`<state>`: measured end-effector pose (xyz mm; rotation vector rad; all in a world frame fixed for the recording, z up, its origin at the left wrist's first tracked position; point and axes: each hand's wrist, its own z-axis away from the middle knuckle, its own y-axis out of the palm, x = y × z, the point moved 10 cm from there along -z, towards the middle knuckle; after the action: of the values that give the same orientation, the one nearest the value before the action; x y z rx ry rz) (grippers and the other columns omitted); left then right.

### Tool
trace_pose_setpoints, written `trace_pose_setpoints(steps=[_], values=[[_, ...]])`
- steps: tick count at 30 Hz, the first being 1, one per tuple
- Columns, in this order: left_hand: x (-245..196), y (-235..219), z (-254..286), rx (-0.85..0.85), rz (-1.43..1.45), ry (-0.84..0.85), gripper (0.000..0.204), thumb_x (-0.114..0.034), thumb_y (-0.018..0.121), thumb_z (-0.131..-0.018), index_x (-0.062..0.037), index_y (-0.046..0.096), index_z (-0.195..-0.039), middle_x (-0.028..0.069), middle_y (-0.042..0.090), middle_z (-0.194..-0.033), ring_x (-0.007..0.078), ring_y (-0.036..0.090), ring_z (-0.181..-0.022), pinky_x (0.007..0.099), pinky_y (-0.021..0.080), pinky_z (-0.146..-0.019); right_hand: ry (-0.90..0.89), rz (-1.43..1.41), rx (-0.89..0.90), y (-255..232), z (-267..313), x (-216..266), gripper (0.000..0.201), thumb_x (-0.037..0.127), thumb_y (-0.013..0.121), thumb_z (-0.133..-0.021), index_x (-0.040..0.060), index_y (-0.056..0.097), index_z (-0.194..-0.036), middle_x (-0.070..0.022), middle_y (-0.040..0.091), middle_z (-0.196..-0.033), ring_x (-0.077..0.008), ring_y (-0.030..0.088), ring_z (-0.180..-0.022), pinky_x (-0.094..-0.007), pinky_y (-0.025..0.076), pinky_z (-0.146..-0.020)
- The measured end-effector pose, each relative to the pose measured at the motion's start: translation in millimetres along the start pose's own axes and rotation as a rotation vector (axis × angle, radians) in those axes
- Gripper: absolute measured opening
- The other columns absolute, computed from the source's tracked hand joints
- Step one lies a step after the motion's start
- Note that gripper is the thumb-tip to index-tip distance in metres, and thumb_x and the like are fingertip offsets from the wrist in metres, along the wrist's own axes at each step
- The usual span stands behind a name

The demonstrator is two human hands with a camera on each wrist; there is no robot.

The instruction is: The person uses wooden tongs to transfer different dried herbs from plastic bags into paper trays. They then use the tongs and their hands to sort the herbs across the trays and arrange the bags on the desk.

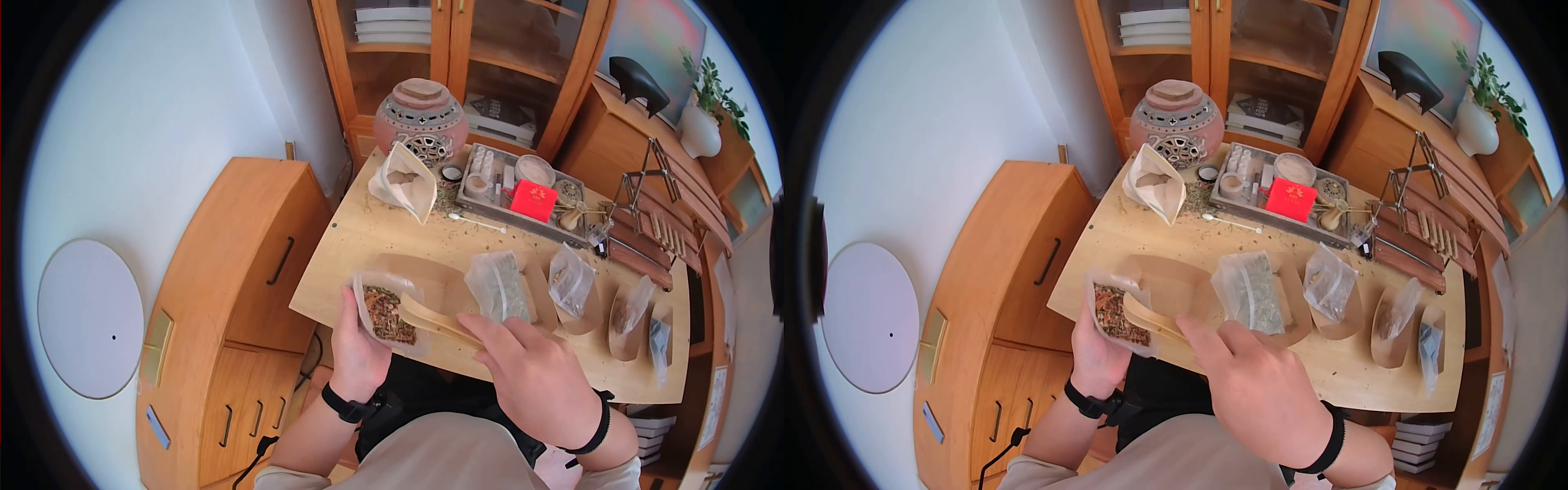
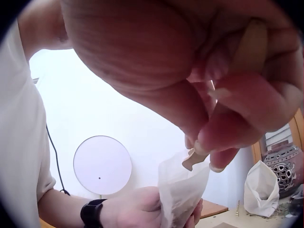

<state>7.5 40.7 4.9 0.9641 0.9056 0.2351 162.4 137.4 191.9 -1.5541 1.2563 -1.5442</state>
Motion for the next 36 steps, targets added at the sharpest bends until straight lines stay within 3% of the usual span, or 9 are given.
trace_pose_setpoints(steps=[5,8,16,18,22,24,25,29,36], values=[[11.9,6.5,7.9,0.081,0.048,-0.065,0.05,-0.049,0.039,-0.112,-0.0119,0.054,-0.142,0.0068,0.064,-0.134,0.0251,0.06,-0.124,0.0442,0.047,-0.107,-0.1,0.026,-0.055,-0.8,-16.5,13.6,0.028,0.0,0.066,-0.078,-0.0001,0.052,-0.102,-0.0139,0.061,-0.079,-0.0314,0.069,-0.071,-0.0385,0.057,-0.06],[14.9,1.3,8.8,0.119,0.032,-0.055,0.048,-0.048,0.04,-0.112,-0.0128,0.054,-0.141,0.0073,0.065,-0.13,0.0258,0.062,-0.119,0.0442,0.05,-0.103,-0.096,-0.076,-0.005,16.1,-25.9,17.8,0.032,-0.002,0.062,-0.085,0.001,0.054,-0.115,-0.0177,0.065,-0.084,-0.0395,0.067,-0.074,-0.0465,0.055,-0.063],[0.2,-7.0,5.6,0.027,0.14,0.004,0.041,-0.037,0.043,-0.112,-0.0124,0.05,-0.143,0.0092,0.068,-0.12,0.0263,0.068,-0.108,0.0434,0.057,-0.092,-0.064,0.035,0.133,11.4,-22.5,18.7,0.022,0.001,0.063,-0.083,0.0,0.053,-0.103,-0.0136,0.061,-0.075,-0.0346,0.067,-0.07,-0.0431,0.054,-0.058],[-1.8,-18.1,0.9,-0.057,-0.014,0.089,0.04,-0.045,0.037,-0.113,-0.0136,0.053,-0.133,0.0091,0.066,-0.116,0.0249,0.066,-0.108,0.0423,0.055,-0.093,-0.074,0.031,-0.01,7.0,-24.5,23.0,0.019,0.004,0.065,-0.084,0.0008,0.055,-0.1,-0.013,0.06,-0.074,-0.034,0.066,-0.069,-0.0427,0.053,-0.057],[-13.9,-9.5,-2.8,0.042,-0.185,0.227,0.039,-0.044,0.034,-0.114,-0.013,0.05,-0.13,0.0101,0.065,-0.111,0.0248,0.067,-0.104,0.0407,0.056,-0.09,-0.112,0.051,0.031,19.6,-22.8,21.2,0.019,0.006,0.066,-0.086,0.0021,0.055,-0.101,-0.0129,0.06,-0.075,-0.0339,0.066,-0.068,-0.0428,0.053,-0.057],[-22.5,-4.6,-1.2,0.071,-0.036,0.239,0.038,-0.044,0.032,-0.115,-0.0128,0.048,-0.129,0.0108,0.064,-0.109,0.025,0.067,-0.101,0.0403,0.056,-0.088,-0.165,0.125,-0.005,13.0,-18.8,24.1,0.021,0.004,0.066,-0.077,0.0023,0.051,-0.092,-0.0105,0.06,-0.075,-0.0243,0.069,-0.066,-0.0338,0.053,-0.052],[-24.2,-3.5,-3.4,0.147,-0.003,0.255,0.029,-0.032,0.042,-0.111,-0.0139,0.049,-0.132,0.0107,0.061,-0.116,0.0271,0.065,-0.105,0.044,0.058,-0.09,-0.17,0.122,-0.003,14.0,-18.4,25.2,0.021,0.004,0.066,-0.077,0.0023,0.051,-0.092,-0.0105,0.06,-0.075,-0.0243,0.069,-0.066,-0.0338,0.053,-0.052],[-14.8,-17.1,-4.8,0.038,0.056,0.21,0.031,-0.033,0.041,-0.111,-0.0141,0.051,-0.132,0.0105,0.063,-0.119,0.0274,0.065,-0.109,0.0446,0.057,-0.092,-0.156,0.124,-0.026,14.5,-15.6,25.9,0.022,0.003,0.065,-0.078,0.0023,0.051,-0.094,-0.01,0.057,-0.074,-0.0243,0.067,-0.062,-0.0339,0.052,-0.051],[-16.4,-13.6,-3.6,0.079,0.143,0.197,0.031,-0.033,0.043,-0.11,-0.0139,0.053,-0.133,0.0111,0.067,-0.12,0.0285,0.067,-0.11,0.045,0.057,-0.093,-0.114,0.135,0.013,6.2,-11.1,23.8,0.021,0.004,0.066,-0.08,0.0042,0.051,-0.095,-0.0095,0.053,-0.073,-0.0243,0.063,-0.055,-0.0353,0.049,-0.047]])
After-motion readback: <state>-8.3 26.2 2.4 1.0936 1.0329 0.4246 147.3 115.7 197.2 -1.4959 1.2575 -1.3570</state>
